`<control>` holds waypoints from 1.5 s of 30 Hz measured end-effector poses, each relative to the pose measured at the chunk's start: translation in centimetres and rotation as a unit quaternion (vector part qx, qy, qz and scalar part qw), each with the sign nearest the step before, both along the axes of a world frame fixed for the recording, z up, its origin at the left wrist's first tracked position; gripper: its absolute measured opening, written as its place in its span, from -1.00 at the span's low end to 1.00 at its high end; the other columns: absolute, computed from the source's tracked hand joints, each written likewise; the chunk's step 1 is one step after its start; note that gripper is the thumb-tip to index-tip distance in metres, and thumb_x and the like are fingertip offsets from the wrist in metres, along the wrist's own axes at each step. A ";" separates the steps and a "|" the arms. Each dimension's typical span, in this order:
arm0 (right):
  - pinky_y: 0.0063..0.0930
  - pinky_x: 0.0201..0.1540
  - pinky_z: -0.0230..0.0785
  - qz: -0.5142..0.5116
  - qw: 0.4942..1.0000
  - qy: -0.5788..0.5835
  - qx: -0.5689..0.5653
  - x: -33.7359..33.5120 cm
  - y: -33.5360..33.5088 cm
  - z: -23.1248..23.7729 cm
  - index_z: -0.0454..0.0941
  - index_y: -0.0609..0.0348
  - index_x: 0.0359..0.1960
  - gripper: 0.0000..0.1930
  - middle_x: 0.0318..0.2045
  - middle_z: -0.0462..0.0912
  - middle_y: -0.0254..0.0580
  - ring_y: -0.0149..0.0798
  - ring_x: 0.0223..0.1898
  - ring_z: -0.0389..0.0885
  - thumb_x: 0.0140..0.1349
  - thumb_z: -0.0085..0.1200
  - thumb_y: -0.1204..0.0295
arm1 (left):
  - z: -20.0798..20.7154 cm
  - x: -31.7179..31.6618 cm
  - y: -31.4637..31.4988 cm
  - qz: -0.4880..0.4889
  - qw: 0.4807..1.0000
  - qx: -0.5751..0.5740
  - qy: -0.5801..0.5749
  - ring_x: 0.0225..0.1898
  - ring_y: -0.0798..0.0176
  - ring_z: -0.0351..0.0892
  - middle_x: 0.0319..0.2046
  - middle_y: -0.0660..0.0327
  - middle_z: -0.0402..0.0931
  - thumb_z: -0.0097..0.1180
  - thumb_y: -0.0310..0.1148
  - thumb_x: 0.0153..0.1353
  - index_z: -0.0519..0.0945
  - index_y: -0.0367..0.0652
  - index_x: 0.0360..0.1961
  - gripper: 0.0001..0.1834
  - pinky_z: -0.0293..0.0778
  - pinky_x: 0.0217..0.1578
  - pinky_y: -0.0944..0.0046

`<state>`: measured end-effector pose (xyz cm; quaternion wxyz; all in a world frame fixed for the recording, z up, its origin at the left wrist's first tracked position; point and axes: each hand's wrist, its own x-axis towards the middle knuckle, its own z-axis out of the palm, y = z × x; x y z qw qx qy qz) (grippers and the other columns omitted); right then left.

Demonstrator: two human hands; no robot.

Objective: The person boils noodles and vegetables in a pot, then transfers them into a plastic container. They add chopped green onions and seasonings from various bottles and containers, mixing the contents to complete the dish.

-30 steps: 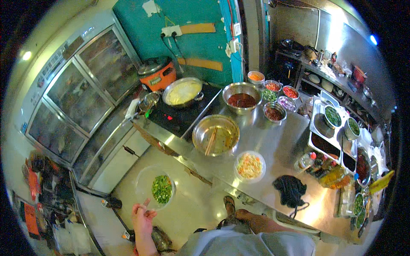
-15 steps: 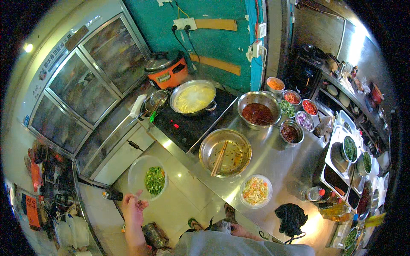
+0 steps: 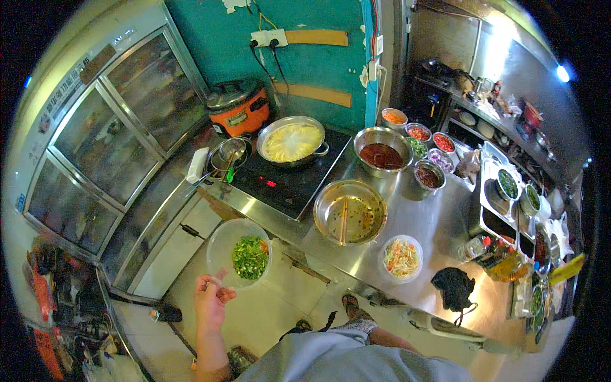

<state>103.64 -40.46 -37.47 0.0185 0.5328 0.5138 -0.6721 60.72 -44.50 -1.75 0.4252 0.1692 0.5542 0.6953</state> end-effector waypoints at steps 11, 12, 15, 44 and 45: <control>-0.20 -0.09 0.55 -0.076 0.991 -0.081 0.074 -0.7 -6.7 -0.5 0.60 0.10 0.15 -0.64 -0.10 0.72 -0.18 -0.16 -0.16 0.68 0.40 0.03 0.27 | -3.8 -4.4 -0.7 -0.071 0.996 -0.024 -0.047 -0.49 0.13 0.74 0.21 -0.27 0.48 0.00 -0.54 0.31 0.40 -0.09 -0.20 -0.89 0.74 -0.49 0.19; -0.20 -0.09 0.55 -0.072 0.990 -0.083 0.084 0.0 -7.3 -1.1 0.60 0.09 0.16 -0.63 -0.09 0.72 -0.18 -0.16 -0.15 0.69 0.40 0.03 0.27 | -3.8 -4.5 -0.4 -0.075 0.996 -0.024 -0.045 -0.49 0.14 0.74 0.21 -0.27 0.48 0.00 -0.54 0.31 0.40 -0.09 -0.20 -0.89 0.74 -0.49 0.19; -0.20 -0.06 0.57 0.134 0.896 -0.001 0.423 3.8 -10.0 -0.6 0.59 0.09 0.18 -0.62 -0.05 0.74 -0.18 -0.14 -0.13 0.70 0.40 0.03 0.29 | -3.6 -4.1 1.0 -0.088 0.995 -0.009 -0.054 -0.48 0.15 0.74 0.21 -0.26 0.49 0.00 -0.54 0.31 0.40 -0.08 -0.21 -0.89 0.74 -0.50 0.19; 0.11 -0.16 0.49 0.057 0.741 -0.057 0.667 5.9 60.6 25.0 0.54 0.21 -0.25 -0.70 -0.33 0.65 0.17 0.27 -0.23 0.62 0.46 -0.07 0.21 | 2.0 11.9 19.9 0.023 0.996 -0.075 0.033 -0.56 0.12 0.72 0.20 -0.33 0.47 -0.03 -0.59 0.26 0.43 -0.11 -0.25 -0.88 0.72 -0.54 0.21; 0.08 -0.14 0.50 0.138 0.716 -0.059 0.681 6.5 60.3 24.9 0.54 0.19 -0.25 -0.72 -0.31 0.65 0.14 0.24 -0.20 0.62 0.45 -0.07 0.22 | 1.9 11.8 19.9 0.018 0.997 -0.069 0.030 -0.56 0.12 0.72 0.21 -0.33 0.46 -0.03 -0.59 0.26 0.43 -0.11 -0.25 -0.88 0.72 -0.54 0.22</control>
